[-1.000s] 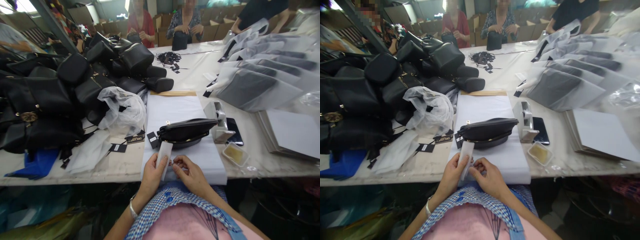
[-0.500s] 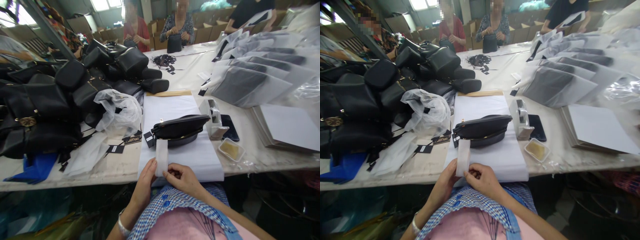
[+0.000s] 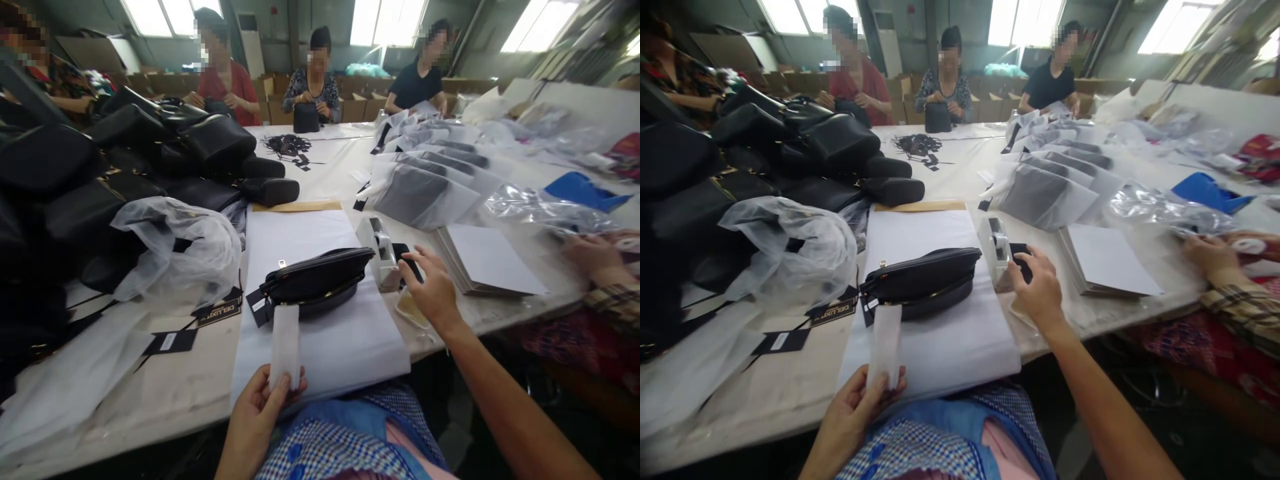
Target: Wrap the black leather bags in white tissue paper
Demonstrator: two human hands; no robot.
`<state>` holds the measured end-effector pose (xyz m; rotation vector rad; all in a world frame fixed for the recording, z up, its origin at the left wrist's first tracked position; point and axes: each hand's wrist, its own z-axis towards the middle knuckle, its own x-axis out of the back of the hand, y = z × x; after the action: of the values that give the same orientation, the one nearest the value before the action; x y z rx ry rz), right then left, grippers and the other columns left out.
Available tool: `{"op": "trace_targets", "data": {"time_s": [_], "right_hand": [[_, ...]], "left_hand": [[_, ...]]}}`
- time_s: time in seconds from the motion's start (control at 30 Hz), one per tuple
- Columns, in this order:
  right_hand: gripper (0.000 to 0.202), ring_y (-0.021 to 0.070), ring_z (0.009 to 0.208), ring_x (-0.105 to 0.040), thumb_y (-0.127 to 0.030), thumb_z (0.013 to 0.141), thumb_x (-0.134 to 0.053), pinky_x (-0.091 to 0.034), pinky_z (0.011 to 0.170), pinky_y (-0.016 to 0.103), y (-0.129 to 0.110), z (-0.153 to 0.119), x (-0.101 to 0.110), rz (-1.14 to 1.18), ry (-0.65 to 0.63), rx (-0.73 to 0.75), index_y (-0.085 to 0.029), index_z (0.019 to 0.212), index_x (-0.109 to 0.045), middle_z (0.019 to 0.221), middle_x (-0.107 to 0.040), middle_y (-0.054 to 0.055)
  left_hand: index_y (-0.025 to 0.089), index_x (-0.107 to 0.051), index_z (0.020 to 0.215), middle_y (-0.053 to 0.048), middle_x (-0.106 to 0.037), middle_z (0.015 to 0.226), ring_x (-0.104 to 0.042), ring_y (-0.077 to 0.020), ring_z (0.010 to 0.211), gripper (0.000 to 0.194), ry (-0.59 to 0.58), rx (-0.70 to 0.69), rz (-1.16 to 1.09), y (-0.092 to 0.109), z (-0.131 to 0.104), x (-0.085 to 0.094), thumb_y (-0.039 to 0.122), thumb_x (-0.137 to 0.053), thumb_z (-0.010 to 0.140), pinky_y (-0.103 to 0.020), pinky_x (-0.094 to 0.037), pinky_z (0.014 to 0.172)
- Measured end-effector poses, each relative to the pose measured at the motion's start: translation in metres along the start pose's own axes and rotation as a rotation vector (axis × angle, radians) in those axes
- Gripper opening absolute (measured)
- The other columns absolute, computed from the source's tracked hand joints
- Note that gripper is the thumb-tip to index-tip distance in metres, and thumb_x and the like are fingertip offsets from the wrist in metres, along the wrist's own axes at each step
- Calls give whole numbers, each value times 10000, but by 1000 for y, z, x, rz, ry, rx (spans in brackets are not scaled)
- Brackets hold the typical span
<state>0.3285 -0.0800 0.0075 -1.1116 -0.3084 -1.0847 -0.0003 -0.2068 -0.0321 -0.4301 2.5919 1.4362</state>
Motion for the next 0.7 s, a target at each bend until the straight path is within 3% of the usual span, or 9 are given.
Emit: {"op": "trace_targets", "data": {"time_s": [0.1,0.2,0.3,0.47,0.6,0.7], "right_hand": [[368,314,1331,-449,-498,868,-580,-296,1129,467,33,27,-17,59,-149,-202,-187,909,-771,1398,-547,137],[350,312,1292,-503,-496,813,-660,-323,1110,444,40,32,-31,367,-233,-379,-175,866,-789,1379,-568,151],[299,311,1272,-526,-445,721,-771,-357,1096,441,28,24,-29,634,-128,-430,-166,826,-785,1362,-584,148],[259,285,1233,-561,-437,724,-794,-421,1070,418,3,-4,-2,673,37,-381,-209,846,-783,1309,-630,91],[342,253,922,-695,-497,710,-791,-582,808,381,3,-29,6,755,-68,-606,-195,871,-775,1053,-733,112],[371,187,657,-663,-496,640,-838,-576,596,311,11,-40,-1,828,-139,-748,-177,816,-769,844,-737,98]], "left_hand": [[159,-672,946,-108,-773,973,-740,-280,879,541,41,-18,-8,-2,0,-4,552,-838,614,-392,-584,868],[156,-674,948,-105,-776,961,-741,-271,873,538,32,-35,-1,-1,1,-4,558,-830,626,-367,-588,855],[154,-675,939,-106,-778,942,-743,-274,854,552,40,-49,19,0,2,-3,580,-823,622,-367,-593,839],[170,-676,913,-97,-782,905,-746,-290,870,564,71,-22,21,1,3,-3,595,-839,580,-390,-577,895],[187,-674,929,-90,-786,909,-748,-292,863,559,70,21,26,0,5,-2,600,-835,587,-398,-582,878],[187,-675,918,-92,-786,901,-749,-297,859,571,68,30,43,-1,7,-1,614,-835,574,-403,-578,879]]}}
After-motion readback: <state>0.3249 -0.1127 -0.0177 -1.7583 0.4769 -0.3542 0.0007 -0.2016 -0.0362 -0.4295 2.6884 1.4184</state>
